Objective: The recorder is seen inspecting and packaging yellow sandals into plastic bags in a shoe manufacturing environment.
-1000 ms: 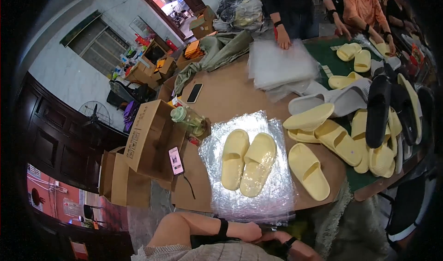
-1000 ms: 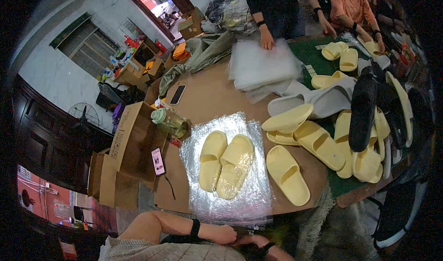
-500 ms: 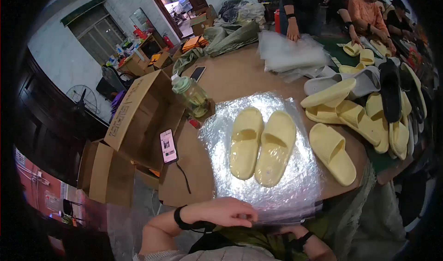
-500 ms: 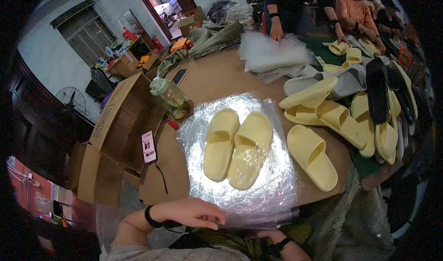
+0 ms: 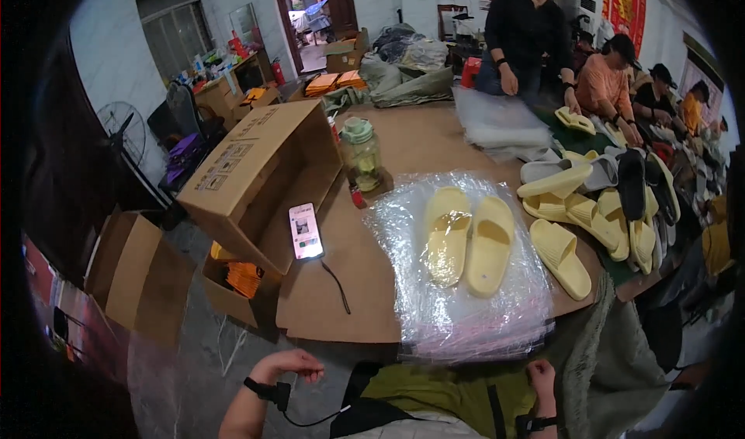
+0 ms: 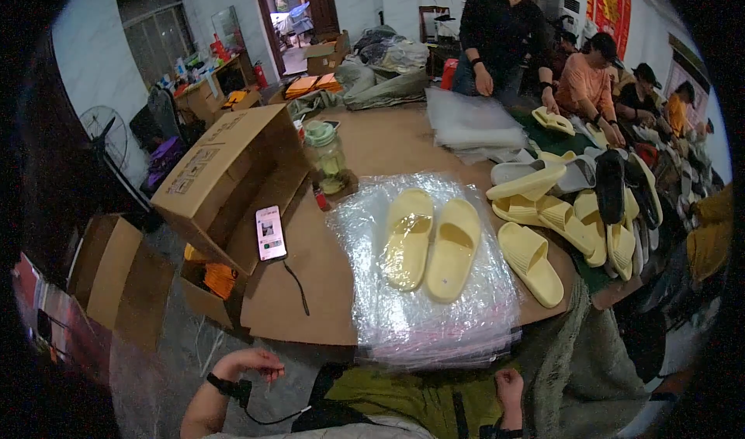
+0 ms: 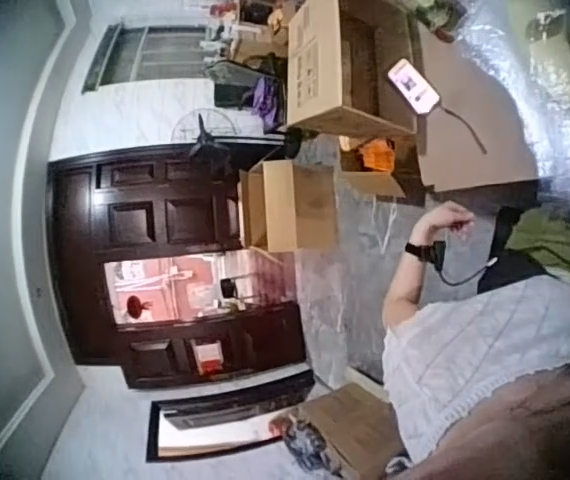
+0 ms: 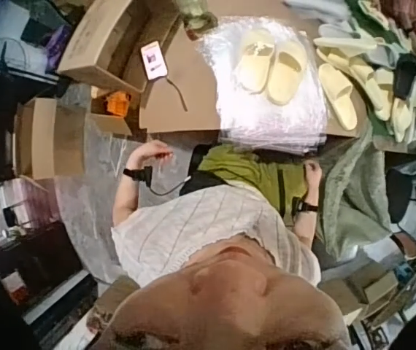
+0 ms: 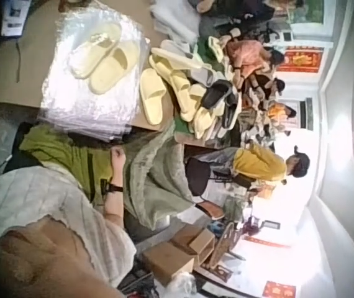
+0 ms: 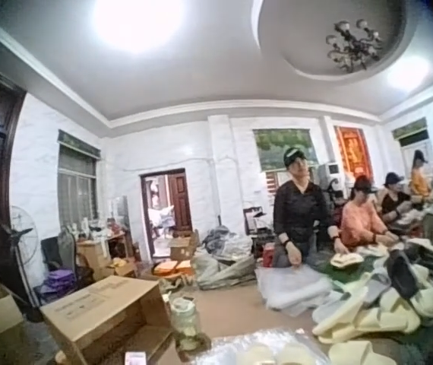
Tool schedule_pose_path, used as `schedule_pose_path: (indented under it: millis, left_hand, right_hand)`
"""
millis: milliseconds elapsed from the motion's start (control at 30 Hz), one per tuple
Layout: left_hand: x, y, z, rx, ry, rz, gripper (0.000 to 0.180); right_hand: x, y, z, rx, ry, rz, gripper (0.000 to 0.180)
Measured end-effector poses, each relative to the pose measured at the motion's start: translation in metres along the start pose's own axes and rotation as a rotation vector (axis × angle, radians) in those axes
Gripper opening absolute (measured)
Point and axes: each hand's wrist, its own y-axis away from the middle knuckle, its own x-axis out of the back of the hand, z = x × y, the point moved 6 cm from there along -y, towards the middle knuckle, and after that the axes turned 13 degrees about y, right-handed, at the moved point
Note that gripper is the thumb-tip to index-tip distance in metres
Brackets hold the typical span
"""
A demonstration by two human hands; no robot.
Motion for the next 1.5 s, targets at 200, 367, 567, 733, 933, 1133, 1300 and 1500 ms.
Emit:
schedule_pose_path:
  millis: [200, 367, 567, 733, 933, 1133, 1300, 1500]
  left_hand:
    - [0.046, -0.056, -0.094, 0.006, 0.326, 0.35, 0.028]
    - [0.04, -0.136, -0.143, 0.113, 0.479, 0.139, 0.037]
    - [0.017, -0.161, -0.211, 0.392, 0.587, -0.136, 0.059]
    - [0.002, -0.17, -0.157, 0.281, 0.633, -0.395, 0.054]
    - [0.028, -0.183, -0.168, 0.07, 0.327, -0.201, 0.036]
    - [0.006, -0.168, -0.118, -0.006, 0.174, 0.113, 0.037]
    - [0.004, -0.199, -0.169, 0.006, 0.35, -0.014, 0.036]
    - [-0.022, -0.219, -0.151, -0.096, 0.285, 0.104, 0.035]
  right_hand:
    - [0.001, 0.006, 0.064, -0.337, -0.342, 0.263, 0.015]
    - [0.002, 0.059, 0.23, -0.451, 0.247, -0.098, 0.024]
    - [-0.035, 0.035, 0.163, -0.342, 0.564, -0.36, 0.026]
    - [-0.052, 0.019, 0.113, -0.263, 0.556, -0.294, 0.026]
    - [-0.072, -0.007, 0.061, -0.11, 0.556, -0.26, 0.026]
    - [-0.084, -0.052, 0.036, 0.094, 0.563, -0.215, 0.026]
    - [-0.059, -0.096, 0.021, 0.281, 0.588, -0.202, 0.027]
    - [-0.031, -0.144, 0.047, 0.425, 0.584, -0.177, 0.027]
